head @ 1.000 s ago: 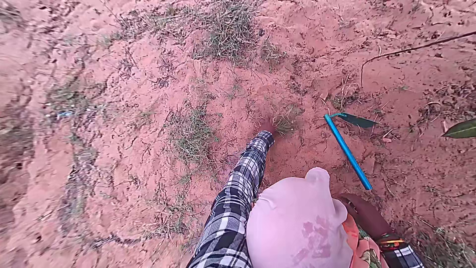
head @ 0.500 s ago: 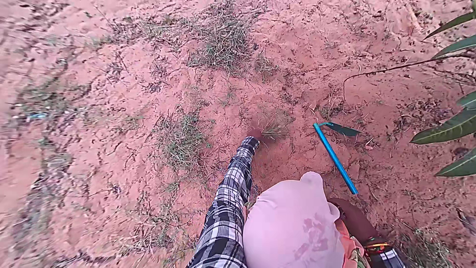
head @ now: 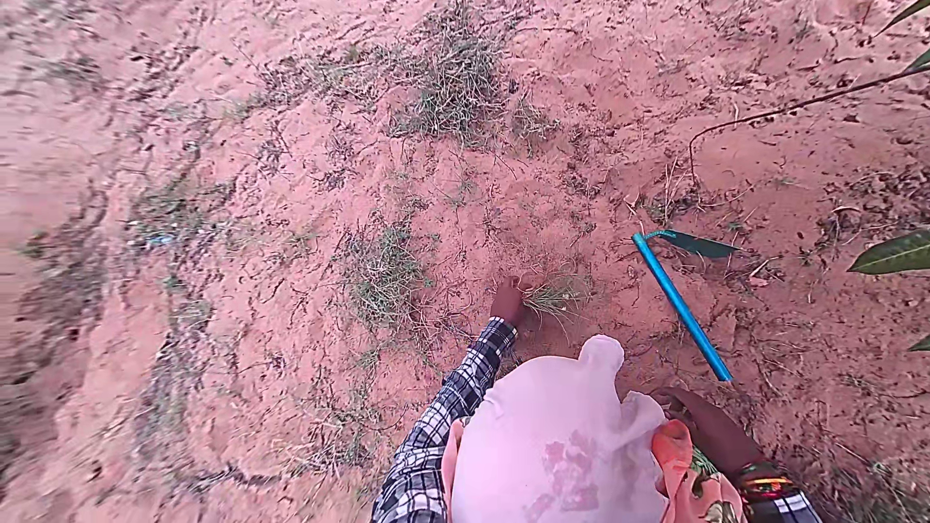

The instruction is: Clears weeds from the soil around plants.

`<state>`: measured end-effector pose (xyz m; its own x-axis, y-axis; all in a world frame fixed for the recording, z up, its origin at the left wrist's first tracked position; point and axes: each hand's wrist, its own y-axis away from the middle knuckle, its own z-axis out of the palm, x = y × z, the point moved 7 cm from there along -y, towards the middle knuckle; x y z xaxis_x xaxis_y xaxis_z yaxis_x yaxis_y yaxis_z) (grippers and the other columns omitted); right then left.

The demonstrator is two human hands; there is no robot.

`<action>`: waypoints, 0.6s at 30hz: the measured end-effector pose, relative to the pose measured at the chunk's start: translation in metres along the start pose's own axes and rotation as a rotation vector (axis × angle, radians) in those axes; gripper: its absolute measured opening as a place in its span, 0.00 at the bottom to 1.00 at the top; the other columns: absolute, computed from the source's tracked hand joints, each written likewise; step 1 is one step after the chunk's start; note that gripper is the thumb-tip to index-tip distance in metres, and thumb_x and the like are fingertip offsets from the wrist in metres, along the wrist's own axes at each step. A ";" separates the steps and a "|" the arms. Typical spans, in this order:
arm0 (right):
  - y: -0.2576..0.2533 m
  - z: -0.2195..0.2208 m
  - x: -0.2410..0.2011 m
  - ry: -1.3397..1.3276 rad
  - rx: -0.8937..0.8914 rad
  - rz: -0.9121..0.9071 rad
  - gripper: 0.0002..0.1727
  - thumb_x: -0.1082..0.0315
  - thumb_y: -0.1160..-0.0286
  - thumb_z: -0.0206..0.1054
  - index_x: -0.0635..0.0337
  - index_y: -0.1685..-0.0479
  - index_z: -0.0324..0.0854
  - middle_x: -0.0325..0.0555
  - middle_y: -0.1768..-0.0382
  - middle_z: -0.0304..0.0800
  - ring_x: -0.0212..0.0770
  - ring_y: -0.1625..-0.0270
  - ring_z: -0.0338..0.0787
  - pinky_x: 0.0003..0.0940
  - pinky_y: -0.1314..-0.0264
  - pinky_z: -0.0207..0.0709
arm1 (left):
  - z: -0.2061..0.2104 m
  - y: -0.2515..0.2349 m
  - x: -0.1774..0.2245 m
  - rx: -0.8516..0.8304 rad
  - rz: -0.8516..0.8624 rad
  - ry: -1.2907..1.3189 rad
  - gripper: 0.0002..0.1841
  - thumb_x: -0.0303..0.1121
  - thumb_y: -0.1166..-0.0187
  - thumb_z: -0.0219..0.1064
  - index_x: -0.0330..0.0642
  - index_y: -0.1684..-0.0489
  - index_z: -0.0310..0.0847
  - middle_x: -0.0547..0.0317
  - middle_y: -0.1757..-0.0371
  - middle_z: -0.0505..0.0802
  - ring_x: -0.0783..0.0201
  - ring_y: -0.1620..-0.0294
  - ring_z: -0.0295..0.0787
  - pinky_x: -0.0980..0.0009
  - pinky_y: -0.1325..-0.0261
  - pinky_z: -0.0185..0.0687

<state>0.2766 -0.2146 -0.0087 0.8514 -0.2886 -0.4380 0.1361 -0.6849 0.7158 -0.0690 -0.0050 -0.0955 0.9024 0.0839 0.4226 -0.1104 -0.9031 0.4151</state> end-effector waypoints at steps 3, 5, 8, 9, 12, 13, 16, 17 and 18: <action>-0.002 0.001 0.002 0.005 0.004 -0.008 0.22 0.71 0.15 0.65 0.62 0.23 0.78 0.60 0.42 0.91 0.59 0.43 0.92 0.57 0.33 0.81 | -0.036 -0.027 -0.015 0.093 -0.129 -0.069 0.33 0.25 0.40 0.81 0.51 0.29 0.85 0.40 0.07 0.59 0.24 0.14 0.58 0.25 0.30 0.71; -0.003 0.001 0.003 0.010 -0.023 0.017 0.24 0.70 0.15 0.64 0.62 0.21 0.75 0.60 0.41 0.91 0.59 0.41 0.91 0.58 0.32 0.80 | -0.037 -0.051 -0.025 0.020 -0.177 -0.114 0.38 0.33 0.39 0.83 0.49 0.20 0.78 0.40 0.04 0.51 0.25 0.09 0.47 0.24 0.23 0.62; -0.004 0.003 0.002 0.003 -0.026 0.012 0.25 0.70 0.15 0.65 0.63 0.20 0.74 0.62 0.41 0.90 0.60 0.38 0.90 0.58 0.29 0.78 | -0.028 -0.068 -0.017 -0.134 -0.159 -0.078 0.45 0.40 0.30 0.79 0.49 0.08 0.62 0.34 0.04 0.50 0.28 0.06 0.43 0.31 0.09 0.37; -0.005 0.004 0.001 -0.004 -0.023 -0.002 0.24 0.71 0.15 0.65 0.64 0.20 0.75 0.63 0.41 0.90 0.60 0.38 0.90 0.57 0.28 0.78 | -0.022 -0.069 -0.009 -0.166 -0.137 -0.056 0.47 0.45 0.30 0.80 0.55 0.06 0.58 0.33 0.05 0.51 0.28 0.07 0.45 0.31 0.10 0.37; -0.007 0.006 -0.001 0.015 -0.058 0.010 0.24 0.68 0.13 0.64 0.62 0.20 0.75 0.61 0.39 0.90 0.58 0.34 0.89 0.56 0.24 0.76 | 0.020 -0.059 0.026 -0.276 -0.084 -0.065 0.57 0.59 0.40 0.84 0.61 0.05 0.54 0.35 0.05 0.51 0.26 0.09 0.50 0.29 0.16 0.56; -0.008 0.007 -0.003 0.026 -0.077 0.018 0.23 0.67 0.13 0.63 0.61 0.21 0.76 0.60 0.38 0.90 0.58 0.32 0.88 0.55 0.23 0.75 | 0.038 -0.051 0.038 -0.314 -0.057 -0.127 0.58 0.59 0.41 0.85 0.59 0.04 0.54 0.36 0.04 0.49 0.25 0.09 0.49 0.28 0.20 0.62; -0.012 0.010 -0.009 0.048 -0.104 -0.010 0.22 0.67 0.12 0.62 0.61 0.21 0.76 0.61 0.34 0.88 0.58 0.29 0.87 0.55 0.21 0.74 | 0.075 -0.019 0.067 -0.347 0.009 -0.207 0.46 0.32 0.33 0.81 0.55 0.09 0.63 0.39 0.05 0.54 0.22 0.09 0.45 0.20 0.30 0.68; -0.013 0.010 -0.010 0.048 -0.098 -0.018 0.22 0.67 0.12 0.62 0.61 0.22 0.76 0.60 0.35 0.89 0.58 0.30 0.87 0.55 0.22 0.74 | 0.084 -0.009 0.073 -0.349 0.061 -0.190 0.38 0.24 0.29 0.74 0.52 0.12 0.69 0.40 0.07 0.60 0.23 0.09 0.48 0.21 0.29 0.67; -0.013 0.010 -0.010 0.054 -0.092 -0.018 0.22 0.67 0.12 0.62 0.61 0.22 0.77 0.60 0.36 0.89 0.58 0.31 0.87 0.54 0.23 0.75 | 0.094 0.000 0.077 -0.373 0.130 -0.178 0.33 0.21 0.26 0.70 0.49 0.17 0.75 0.41 0.09 0.66 0.24 0.10 0.52 0.24 0.25 0.67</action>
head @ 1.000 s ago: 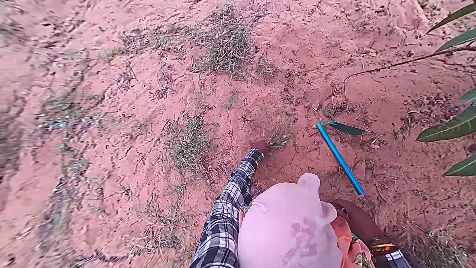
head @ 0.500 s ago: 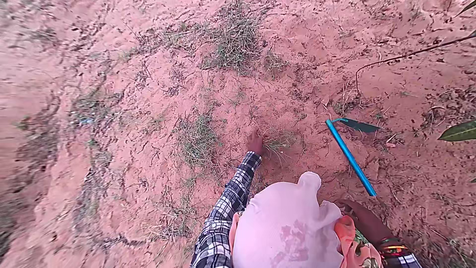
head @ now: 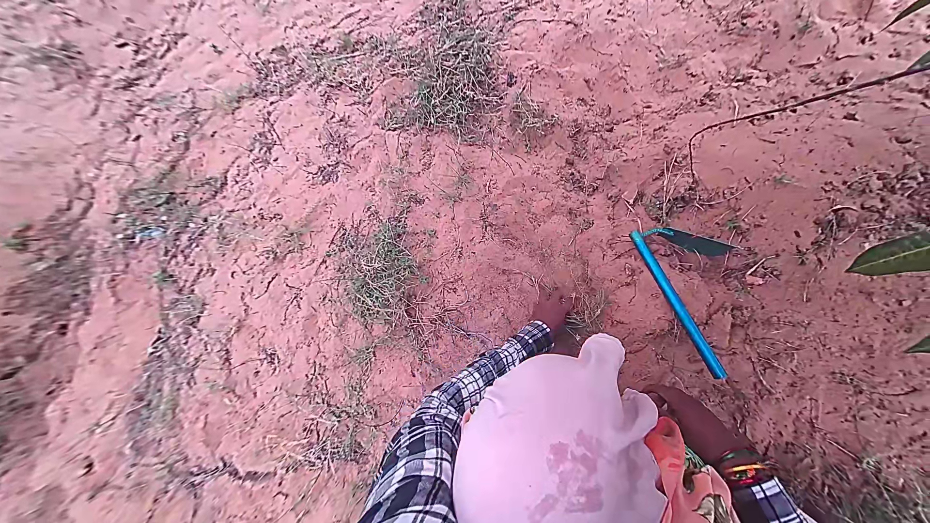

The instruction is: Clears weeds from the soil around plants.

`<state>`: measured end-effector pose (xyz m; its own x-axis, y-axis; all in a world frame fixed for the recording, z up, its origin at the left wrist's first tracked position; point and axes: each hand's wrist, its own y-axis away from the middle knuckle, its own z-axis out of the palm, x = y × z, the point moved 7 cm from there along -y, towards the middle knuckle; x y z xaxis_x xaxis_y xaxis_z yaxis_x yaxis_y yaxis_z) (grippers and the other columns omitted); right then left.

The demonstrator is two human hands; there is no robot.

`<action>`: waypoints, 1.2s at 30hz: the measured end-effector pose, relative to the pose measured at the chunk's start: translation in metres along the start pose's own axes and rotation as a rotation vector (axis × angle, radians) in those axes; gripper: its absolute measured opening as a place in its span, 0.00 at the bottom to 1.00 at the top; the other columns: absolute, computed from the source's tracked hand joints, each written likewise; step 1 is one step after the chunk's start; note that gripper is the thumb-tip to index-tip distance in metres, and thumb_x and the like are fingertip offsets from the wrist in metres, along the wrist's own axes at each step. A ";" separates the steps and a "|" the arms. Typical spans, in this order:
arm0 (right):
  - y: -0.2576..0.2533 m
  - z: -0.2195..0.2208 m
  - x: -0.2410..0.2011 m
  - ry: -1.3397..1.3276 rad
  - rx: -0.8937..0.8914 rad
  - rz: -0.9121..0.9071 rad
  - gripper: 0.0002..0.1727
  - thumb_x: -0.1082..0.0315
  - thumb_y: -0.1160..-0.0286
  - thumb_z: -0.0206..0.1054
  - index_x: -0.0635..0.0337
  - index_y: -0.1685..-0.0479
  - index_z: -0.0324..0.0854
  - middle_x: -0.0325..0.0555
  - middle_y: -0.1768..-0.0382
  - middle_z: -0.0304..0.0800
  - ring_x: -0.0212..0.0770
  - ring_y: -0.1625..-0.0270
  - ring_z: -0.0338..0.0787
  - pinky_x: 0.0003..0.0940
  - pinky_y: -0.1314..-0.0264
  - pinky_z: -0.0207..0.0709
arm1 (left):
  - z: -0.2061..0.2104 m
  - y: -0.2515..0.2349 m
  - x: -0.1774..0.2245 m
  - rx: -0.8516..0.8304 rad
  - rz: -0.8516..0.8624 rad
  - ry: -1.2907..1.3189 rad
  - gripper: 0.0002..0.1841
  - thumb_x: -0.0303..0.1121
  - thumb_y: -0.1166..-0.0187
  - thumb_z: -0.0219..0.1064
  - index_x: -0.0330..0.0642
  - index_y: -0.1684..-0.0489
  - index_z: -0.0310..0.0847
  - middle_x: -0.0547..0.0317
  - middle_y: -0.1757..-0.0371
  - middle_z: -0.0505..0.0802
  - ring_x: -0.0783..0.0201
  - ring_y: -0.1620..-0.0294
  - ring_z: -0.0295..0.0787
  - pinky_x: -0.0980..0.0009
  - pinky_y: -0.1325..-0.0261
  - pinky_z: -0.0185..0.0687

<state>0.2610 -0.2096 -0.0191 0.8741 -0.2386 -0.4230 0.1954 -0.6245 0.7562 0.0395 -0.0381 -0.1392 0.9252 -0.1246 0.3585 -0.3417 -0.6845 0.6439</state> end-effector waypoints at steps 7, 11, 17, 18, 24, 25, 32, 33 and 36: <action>0.000 -0.001 0.012 -0.021 0.032 0.043 0.25 0.64 0.12 0.64 0.57 0.19 0.74 0.56 0.40 0.91 0.55 0.36 0.91 0.53 0.27 0.79 | -0.007 0.012 0.019 -0.009 0.244 0.018 0.26 0.22 0.28 0.70 0.44 0.26 0.83 0.36 0.18 0.78 0.31 0.16 0.67 0.39 0.16 0.64; -0.002 0.000 0.013 -0.009 0.024 0.040 0.24 0.62 0.12 0.63 0.58 0.19 0.75 0.58 0.38 0.90 0.57 0.34 0.89 0.55 0.25 0.77 | -0.076 -0.027 -0.001 0.283 0.167 0.036 0.27 0.19 0.36 0.76 0.39 0.33 0.86 0.39 0.17 0.76 0.37 0.19 0.75 0.42 0.19 0.73; -0.001 0.000 0.006 -0.006 0.002 0.034 0.22 0.64 0.11 0.62 0.59 0.21 0.76 0.57 0.39 0.90 0.57 0.33 0.89 0.56 0.25 0.77 | -0.045 -0.038 0.007 -0.056 0.030 -0.062 0.43 0.35 0.29 0.78 0.49 0.08 0.62 0.37 0.06 0.56 0.31 0.28 0.83 0.33 0.34 0.82; -0.001 0.000 0.006 -0.003 0.003 0.036 0.22 0.64 0.11 0.61 0.58 0.21 0.76 0.57 0.39 0.90 0.57 0.33 0.89 0.55 0.25 0.77 | -0.029 -0.033 0.012 -0.100 0.019 -0.057 0.44 0.36 0.32 0.79 0.46 0.09 0.64 0.33 0.07 0.55 0.29 0.27 0.81 0.33 0.34 0.82; -0.001 0.001 0.008 0.004 0.005 0.035 0.23 0.63 0.11 0.62 0.58 0.20 0.76 0.58 0.37 0.89 0.56 0.33 0.88 0.55 0.25 0.77 | 0.049 0.041 0.021 -0.111 0.281 0.039 0.26 0.37 0.16 0.64 0.35 0.21 0.76 0.27 0.24 0.80 0.27 0.28 0.81 0.31 0.33 0.78; -0.001 0.000 0.008 -0.005 0.013 0.030 0.23 0.63 0.11 0.62 0.59 0.21 0.76 0.58 0.38 0.89 0.56 0.34 0.89 0.55 0.26 0.77 | 0.035 0.070 0.031 -0.162 0.275 -0.043 0.25 0.36 0.13 0.61 0.32 0.21 0.74 0.26 0.24 0.81 0.29 0.26 0.80 0.35 0.30 0.78; 0.001 -0.002 0.012 -0.029 0.034 0.021 0.23 0.63 0.11 0.62 0.60 0.21 0.76 0.58 0.37 0.89 0.56 0.33 0.89 0.54 0.24 0.77 | -0.027 0.046 -0.046 -0.002 -0.177 0.154 0.22 0.35 0.13 0.60 0.29 0.26 0.78 0.30 0.24 0.82 0.36 0.20 0.77 0.39 0.19 0.69; 0.001 -0.002 0.014 -0.022 0.041 0.023 0.23 0.63 0.11 0.62 0.60 0.21 0.76 0.59 0.37 0.89 0.57 0.33 0.89 0.54 0.25 0.77 | -0.048 0.042 -0.061 0.082 -0.254 0.195 0.22 0.33 0.13 0.60 0.29 0.26 0.78 0.31 0.24 0.82 0.37 0.19 0.77 0.40 0.17 0.68; 0.001 -0.005 0.007 -0.014 0.062 0.013 0.23 0.64 0.12 0.63 0.63 0.22 0.77 0.61 0.38 0.90 0.60 0.34 0.89 0.58 0.26 0.77 | -0.112 0.057 -0.112 0.356 -0.423 0.284 0.22 0.33 0.14 0.62 0.26 0.27 0.77 0.26 0.27 0.83 0.32 0.22 0.78 0.36 0.20 0.70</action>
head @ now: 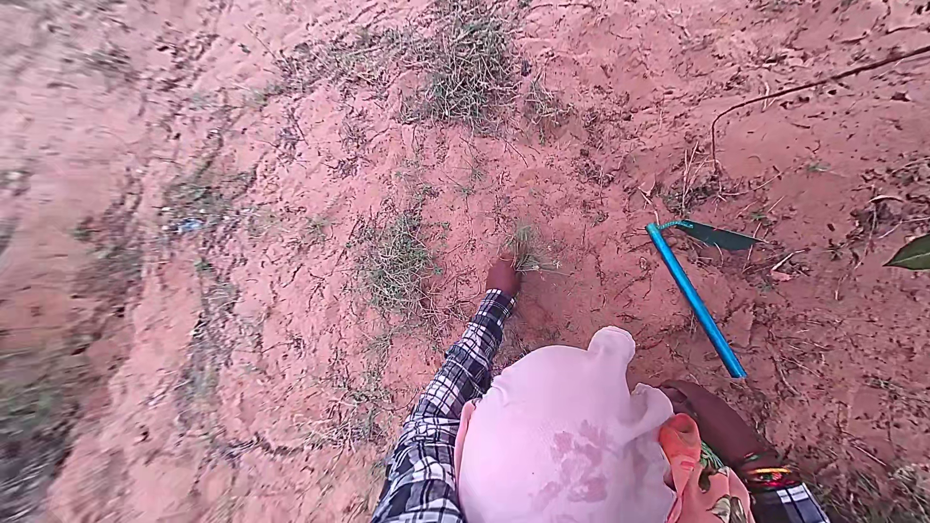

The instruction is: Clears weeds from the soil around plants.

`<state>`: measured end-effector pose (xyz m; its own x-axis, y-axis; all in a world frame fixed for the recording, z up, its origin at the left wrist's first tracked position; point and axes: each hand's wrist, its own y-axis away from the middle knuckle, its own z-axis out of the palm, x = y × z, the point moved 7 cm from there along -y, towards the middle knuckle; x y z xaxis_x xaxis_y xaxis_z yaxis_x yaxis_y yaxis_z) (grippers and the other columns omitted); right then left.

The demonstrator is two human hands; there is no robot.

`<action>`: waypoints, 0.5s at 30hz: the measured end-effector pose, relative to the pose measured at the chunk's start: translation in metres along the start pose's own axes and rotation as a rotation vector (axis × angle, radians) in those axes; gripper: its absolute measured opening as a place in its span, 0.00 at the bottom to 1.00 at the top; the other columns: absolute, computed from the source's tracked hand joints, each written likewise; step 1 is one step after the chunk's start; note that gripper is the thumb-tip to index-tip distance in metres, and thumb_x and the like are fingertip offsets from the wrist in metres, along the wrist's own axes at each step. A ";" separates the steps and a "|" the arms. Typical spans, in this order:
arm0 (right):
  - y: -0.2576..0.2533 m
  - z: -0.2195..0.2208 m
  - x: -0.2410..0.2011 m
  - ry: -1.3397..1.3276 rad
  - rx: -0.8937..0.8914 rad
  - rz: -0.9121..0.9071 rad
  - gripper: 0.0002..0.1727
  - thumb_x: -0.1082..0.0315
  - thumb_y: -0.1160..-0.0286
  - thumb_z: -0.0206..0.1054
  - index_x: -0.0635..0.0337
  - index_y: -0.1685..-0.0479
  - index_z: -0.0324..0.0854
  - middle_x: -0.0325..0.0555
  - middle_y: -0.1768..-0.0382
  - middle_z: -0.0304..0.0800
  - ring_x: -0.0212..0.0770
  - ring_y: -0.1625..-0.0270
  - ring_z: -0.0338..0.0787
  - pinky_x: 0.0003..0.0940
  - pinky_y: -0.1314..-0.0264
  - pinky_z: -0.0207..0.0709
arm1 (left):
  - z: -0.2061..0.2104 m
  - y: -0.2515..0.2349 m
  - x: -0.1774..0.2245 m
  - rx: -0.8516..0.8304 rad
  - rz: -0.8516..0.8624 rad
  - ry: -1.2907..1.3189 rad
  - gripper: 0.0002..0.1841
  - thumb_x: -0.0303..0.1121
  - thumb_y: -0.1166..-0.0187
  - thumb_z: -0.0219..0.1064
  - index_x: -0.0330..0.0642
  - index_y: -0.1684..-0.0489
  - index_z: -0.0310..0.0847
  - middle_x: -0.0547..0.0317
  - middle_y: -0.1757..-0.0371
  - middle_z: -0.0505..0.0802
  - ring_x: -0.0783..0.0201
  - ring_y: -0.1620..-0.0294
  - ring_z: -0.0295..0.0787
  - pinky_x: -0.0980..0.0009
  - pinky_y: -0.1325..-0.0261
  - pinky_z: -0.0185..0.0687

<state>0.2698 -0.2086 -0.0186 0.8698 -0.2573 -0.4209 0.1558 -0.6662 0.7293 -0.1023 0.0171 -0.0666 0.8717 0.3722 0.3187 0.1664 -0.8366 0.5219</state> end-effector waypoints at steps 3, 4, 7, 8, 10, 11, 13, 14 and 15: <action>0.001 -0.002 -0.004 0.016 0.009 0.010 0.23 0.65 0.12 0.65 0.62 0.22 0.77 0.64 0.38 0.90 0.63 0.33 0.89 0.62 0.27 0.76 | -0.049 -0.007 -0.021 0.109 -0.099 0.027 0.22 0.34 0.13 0.59 0.26 0.27 0.77 0.27 0.27 0.84 0.33 0.22 0.79 0.36 0.21 0.70; 0.001 -0.001 -0.004 0.021 0.016 0.007 0.22 0.65 0.13 0.65 0.62 0.23 0.78 0.64 0.39 0.90 0.64 0.34 0.89 0.63 0.28 0.76 | -0.055 -0.008 -0.026 0.125 -0.109 0.022 0.22 0.34 0.13 0.60 0.27 0.28 0.78 0.27 0.29 0.85 0.33 0.24 0.80 0.35 0.23 0.72; 0.002 -0.001 -0.007 0.027 0.019 -0.010 0.22 0.68 0.14 0.65 0.62 0.23 0.78 0.66 0.38 0.89 0.65 0.35 0.89 0.65 0.30 0.77 | -0.028 -0.012 -0.035 0.070 -0.041 -0.055 0.24 0.30 0.21 0.67 0.35 0.26 0.80 0.29 0.22 0.80 0.31 0.21 0.77 0.33 0.24 0.74; 0.003 -0.001 -0.007 0.025 0.027 -0.022 0.22 0.69 0.14 0.65 0.62 0.23 0.78 0.66 0.39 0.90 0.66 0.36 0.90 0.65 0.30 0.77 | -0.005 -0.009 -0.033 0.015 0.000 -0.093 0.24 0.29 0.24 0.70 0.37 0.27 0.82 0.29 0.20 0.77 0.30 0.21 0.75 0.32 0.25 0.74; 0.003 -0.003 -0.006 0.025 0.041 -0.030 0.22 0.70 0.15 0.66 0.63 0.24 0.79 0.66 0.39 0.90 0.66 0.37 0.90 0.64 0.30 0.78 | 0.047 0.008 -0.020 -0.122 0.116 -0.178 0.26 0.25 0.29 0.72 0.44 0.27 0.83 0.30 0.19 0.76 0.27 0.21 0.74 0.29 0.30 0.77; 0.004 -0.003 -0.006 0.021 0.044 -0.028 0.21 0.70 0.15 0.66 0.63 0.24 0.79 0.66 0.39 0.90 0.65 0.36 0.90 0.64 0.30 0.77 | 0.071 0.021 -0.012 -0.221 0.171 -0.225 0.29 0.24 0.29 0.72 0.48 0.23 0.81 0.34 0.17 0.75 0.28 0.19 0.71 0.30 0.30 0.77; 0.007 -0.006 -0.006 0.014 0.058 -0.029 0.21 0.71 0.16 0.66 0.64 0.26 0.80 0.67 0.37 0.89 0.65 0.35 0.90 0.64 0.29 0.77 | 0.104 0.042 -0.003 -0.345 0.249 -0.261 0.31 0.26 0.31 0.73 0.52 0.22 0.80 0.41 0.15 0.75 0.31 0.15 0.67 0.28 0.31 0.77; 0.010 -0.008 -0.005 0.005 0.064 -0.036 0.21 0.72 0.16 0.66 0.65 0.26 0.80 0.68 0.37 0.89 0.65 0.35 0.90 0.64 0.29 0.77 | 0.108 0.049 -0.004 -0.362 0.251 -0.258 0.31 0.27 0.30 0.73 0.53 0.21 0.80 0.43 0.15 0.75 0.31 0.15 0.66 0.28 0.32 0.77; 0.011 -0.009 -0.004 -0.005 0.063 -0.049 0.21 0.73 0.17 0.65 0.66 0.27 0.80 0.68 0.38 0.89 0.65 0.36 0.90 0.64 0.29 0.77 | 0.101 0.050 -0.011 -0.334 0.233 -0.248 0.31 0.27 0.30 0.73 0.52 0.22 0.80 0.44 0.17 0.77 0.33 0.15 0.68 0.29 0.32 0.78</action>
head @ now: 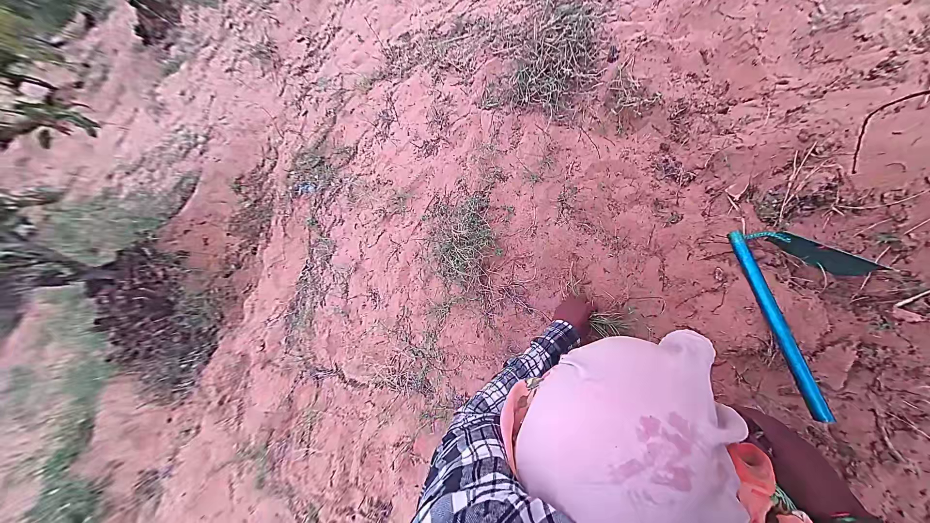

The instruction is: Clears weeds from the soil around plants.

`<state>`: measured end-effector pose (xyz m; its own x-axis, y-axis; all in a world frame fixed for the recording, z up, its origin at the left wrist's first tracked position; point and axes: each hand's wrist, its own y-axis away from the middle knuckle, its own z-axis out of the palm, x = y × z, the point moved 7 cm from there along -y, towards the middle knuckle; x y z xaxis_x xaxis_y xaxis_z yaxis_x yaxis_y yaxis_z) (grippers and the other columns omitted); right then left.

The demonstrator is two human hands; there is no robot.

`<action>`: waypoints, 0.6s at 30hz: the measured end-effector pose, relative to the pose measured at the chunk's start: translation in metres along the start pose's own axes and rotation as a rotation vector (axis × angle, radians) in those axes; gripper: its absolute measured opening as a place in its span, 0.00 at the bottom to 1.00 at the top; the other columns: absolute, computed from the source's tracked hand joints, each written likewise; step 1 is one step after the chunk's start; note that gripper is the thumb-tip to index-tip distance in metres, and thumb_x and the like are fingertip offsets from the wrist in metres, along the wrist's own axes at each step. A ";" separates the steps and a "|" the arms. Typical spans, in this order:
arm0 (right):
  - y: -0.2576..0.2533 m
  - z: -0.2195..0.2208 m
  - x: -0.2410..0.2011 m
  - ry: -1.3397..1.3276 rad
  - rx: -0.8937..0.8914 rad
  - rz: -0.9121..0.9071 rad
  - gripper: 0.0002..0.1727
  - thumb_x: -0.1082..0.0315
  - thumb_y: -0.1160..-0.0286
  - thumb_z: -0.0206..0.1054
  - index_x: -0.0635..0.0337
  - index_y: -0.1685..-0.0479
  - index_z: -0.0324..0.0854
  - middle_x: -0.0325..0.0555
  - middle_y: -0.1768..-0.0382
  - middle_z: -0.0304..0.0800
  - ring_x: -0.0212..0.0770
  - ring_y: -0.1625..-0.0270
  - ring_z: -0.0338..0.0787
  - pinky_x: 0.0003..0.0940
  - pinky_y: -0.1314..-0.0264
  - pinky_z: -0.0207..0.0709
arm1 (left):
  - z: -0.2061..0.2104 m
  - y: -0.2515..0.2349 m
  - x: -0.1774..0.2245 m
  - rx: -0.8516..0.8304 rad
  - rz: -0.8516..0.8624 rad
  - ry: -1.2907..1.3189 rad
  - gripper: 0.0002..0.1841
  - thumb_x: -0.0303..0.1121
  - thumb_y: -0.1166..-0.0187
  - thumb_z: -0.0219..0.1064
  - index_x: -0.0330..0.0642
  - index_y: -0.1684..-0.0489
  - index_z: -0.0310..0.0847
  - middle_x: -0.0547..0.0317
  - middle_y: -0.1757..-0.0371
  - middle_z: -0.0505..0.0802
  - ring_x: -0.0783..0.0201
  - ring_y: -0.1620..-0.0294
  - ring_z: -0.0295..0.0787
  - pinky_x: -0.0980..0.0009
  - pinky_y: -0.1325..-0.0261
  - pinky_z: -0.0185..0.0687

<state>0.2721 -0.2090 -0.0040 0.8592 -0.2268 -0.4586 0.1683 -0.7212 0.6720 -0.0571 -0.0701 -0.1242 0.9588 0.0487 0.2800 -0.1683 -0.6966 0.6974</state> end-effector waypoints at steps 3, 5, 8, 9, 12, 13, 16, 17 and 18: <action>0.006 -0.003 0.006 -0.040 0.005 -0.066 0.22 0.76 0.18 0.64 0.69 0.25 0.78 0.69 0.43 0.90 0.67 0.40 0.90 0.65 0.33 0.78 | -0.043 0.013 -0.066 0.173 -0.182 0.025 0.31 0.27 0.30 0.73 0.46 0.21 0.78 0.46 0.18 0.79 0.35 0.17 0.72 0.32 0.28 0.77; 0.011 -0.008 0.014 -0.060 -0.016 -0.044 0.23 0.73 0.17 0.65 0.69 0.24 0.76 0.69 0.41 0.90 0.67 0.39 0.90 0.66 0.32 0.78 | -0.072 0.018 -0.133 0.295 -0.332 0.013 0.32 0.29 0.33 0.76 0.47 0.22 0.80 0.47 0.18 0.80 0.34 0.17 0.72 0.31 0.30 0.77; 0.007 -0.008 0.035 -0.081 0.014 -0.002 0.24 0.67 0.14 0.65 0.66 0.22 0.76 0.67 0.38 0.89 0.66 0.38 0.91 0.64 0.32 0.80 | -0.110 0.034 -0.217 0.416 -0.469 -0.049 0.35 0.28 0.38 0.80 0.50 0.23 0.81 0.49 0.15 0.77 0.31 0.13 0.64 0.24 0.31 0.72; 0.004 -0.004 0.046 -0.082 0.027 0.020 0.25 0.63 0.14 0.64 0.63 0.21 0.76 0.65 0.36 0.89 0.63 0.37 0.91 0.62 0.32 0.81 | -0.120 0.042 -0.234 0.447 -0.513 -0.068 0.35 0.28 0.37 0.79 0.52 0.22 0.81 0.51 0.14 0.76 0.32 0.12 0.63 0.22 0.30 0.71; 0.003 0.001 0.051 -0.099 0.032 0.047 0.25 0.62 0.13 0.64 0.62 0.21 0.76 0.63 0.36 0.89 0.62 0.39 0.90 0.61 0.32 0.80 | -0.130 0.075 -0.271 0.559 -0.761 0.004 0.28 0.34 0.29 0.76 0.47 0.24 0.83 0.46 0.11 0.71 0.32 0.11 0.59 0.21 0.28 0.67; 0.004 0.000 0.047 -0.099 0.023 0.052 0.24 0.64 0.13 0.64 0.63 0.21 0.76 0.64 0.36 0.88 0.63 0.38 0.90 0.62 0.31 0.79 | -0.126 0.082 -0.279 0.575 -0.840 0.081 0.29 0.36 0.27 0.75 0.45 0.22 0.80 0.44 0.09 0.68 0.31 0.10 0.58 0.21 0.27 0.67; 0.007 -0.015 0.034 -0.104 0.126 0.019 0.21 0.66 0.13 0.62 0.69 0.27 0.80 0.66 0.37 0.89 0.63 0.36 0.89 0.59 0.28 0.78 | -0.108 0.092 -0.284 0.594 -0.928 0.298 0.33 0.38 0.24 0.71 0.44 0.15 0.72 0.37 0.09 0.65 0.26 0.13 0.62 0.24 0.27 0.69; 0.006 -0.023 0.036 -0.100 0.212 -0.009 0.20 0.68 0.13 0.62 0.70 0.28 0.81 0.67 0.38 0.90 0.63 0.35 0.89 0.57 0.27 0.78 | -0.102 0.092 -0.281 0.589 -0.926 0.310 0.34 0.38 0.25 0.71 0.45 0.14 0.71 0.37 0.09 0.66 0.27 0.13 0.62 0.25 0.27 0.71; 0.004 -0.031 0.041 -0.099 0.313 -0.028 0.20 0.68 0.14 0.61 0.70 0.30 0.83 0.67 0.38 0.90 0.65 0.34 0.89 0.57 0.26 0.77 | -0.099 0.093 -0.274 0.575 -0.913 0.289 0.34 0.38 0.26 0.72 0.46 0.15 0.72 0.38 0.10 0.67 0.29 0.13 0.62 0.27 0.25 0.70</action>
<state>0.3232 -0.2011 -0.0022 0.8025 -0.2558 -0.5391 0.0211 -0.8907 0.4540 -0.3579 -0.0775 -0.0708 0.5663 0.8241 0.0137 0.7750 -0.5381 0.3315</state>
